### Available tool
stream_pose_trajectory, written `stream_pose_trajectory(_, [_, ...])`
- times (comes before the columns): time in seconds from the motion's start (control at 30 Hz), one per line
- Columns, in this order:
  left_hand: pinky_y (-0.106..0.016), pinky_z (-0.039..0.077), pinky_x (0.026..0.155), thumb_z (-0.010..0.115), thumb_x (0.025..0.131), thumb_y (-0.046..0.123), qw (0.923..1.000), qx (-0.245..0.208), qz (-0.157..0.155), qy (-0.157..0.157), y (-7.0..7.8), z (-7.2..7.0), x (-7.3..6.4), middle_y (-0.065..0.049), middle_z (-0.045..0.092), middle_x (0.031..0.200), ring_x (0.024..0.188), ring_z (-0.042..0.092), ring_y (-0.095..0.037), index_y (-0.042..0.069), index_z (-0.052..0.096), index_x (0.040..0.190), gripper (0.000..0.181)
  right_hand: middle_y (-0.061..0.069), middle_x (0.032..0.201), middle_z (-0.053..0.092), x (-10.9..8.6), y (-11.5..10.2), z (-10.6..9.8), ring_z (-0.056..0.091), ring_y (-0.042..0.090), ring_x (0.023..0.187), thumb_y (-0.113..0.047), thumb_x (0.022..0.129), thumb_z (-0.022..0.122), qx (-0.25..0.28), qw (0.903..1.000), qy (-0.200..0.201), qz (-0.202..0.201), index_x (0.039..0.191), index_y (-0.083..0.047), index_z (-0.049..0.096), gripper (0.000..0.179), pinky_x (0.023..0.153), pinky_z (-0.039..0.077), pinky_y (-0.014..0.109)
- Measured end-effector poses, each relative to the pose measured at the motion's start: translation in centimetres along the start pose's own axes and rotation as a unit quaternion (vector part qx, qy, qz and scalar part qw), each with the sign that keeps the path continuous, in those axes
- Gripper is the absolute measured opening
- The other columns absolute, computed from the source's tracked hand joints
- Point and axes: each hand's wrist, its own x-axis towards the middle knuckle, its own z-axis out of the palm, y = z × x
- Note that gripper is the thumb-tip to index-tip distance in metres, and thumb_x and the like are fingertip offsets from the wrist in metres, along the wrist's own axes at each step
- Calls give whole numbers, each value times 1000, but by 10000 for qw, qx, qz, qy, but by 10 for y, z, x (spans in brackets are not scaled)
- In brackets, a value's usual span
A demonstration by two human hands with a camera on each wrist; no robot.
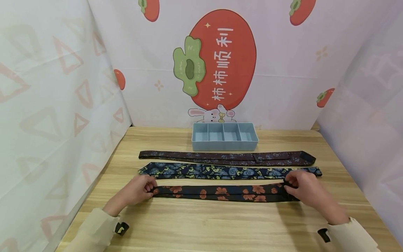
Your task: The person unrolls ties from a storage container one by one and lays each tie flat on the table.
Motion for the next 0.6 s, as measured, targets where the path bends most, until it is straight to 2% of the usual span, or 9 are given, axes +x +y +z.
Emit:
stream_pose_trajectory(0.13, [-23, 54, 67, 84, 82, -2, 10000, 18, -14, -5, 0, 0, -2, 3, 67, 86, 77, 58, -4, 6, 75, 100, 21, 5, 85, 64, 1, 0, 8, 58, 14, 76, -6, 79, 90, -67, 10000, 31, -6, 93, -1, 70, 24, 62, 54, 32])
stream_pose_trajectory(0.27, [-23, 54, 66, 85, 82, -2, 10000, 20, -46, 34, -1, -2, -5, 3, 67, 86, 77, 59, -6, 7, 75, 99, 21, 5, 82, 62, -2, 7, 11, 55, 13, 72, -6, 77, 92, -222, 9994, 245, -19, 88, -2, 69, 26, 58, 51, 30])
stream_pose_trajectory(0.4, [-23, 52, 65, 84, 81, -2, 9999, 4, -44, 108, -5, -4, -9, 2, 67, 85, 76, 58, -5, 8, 74, 98, 22, 4, 79, 63, -4, 16, 9, 55, 12, 69, -9, 77, 92, -384, 9983, 426, -52, 84, -4, 69, 25, 57, 51, 31])
stream_pose_trajectory(0.6, [-23, 53, 65, 84, 81, -2, 9998, 101, -23, 152, -12, -6, -13, 4, 67, 84, 75, 57, -3, 7, 74, 96, 20, 5, 78, 66, -5, 28, -1, 59, 16, 69, -9, 82, 87, -391, 9985, 307, 207, 86, 0, 70, 20, 60, 53, 37])
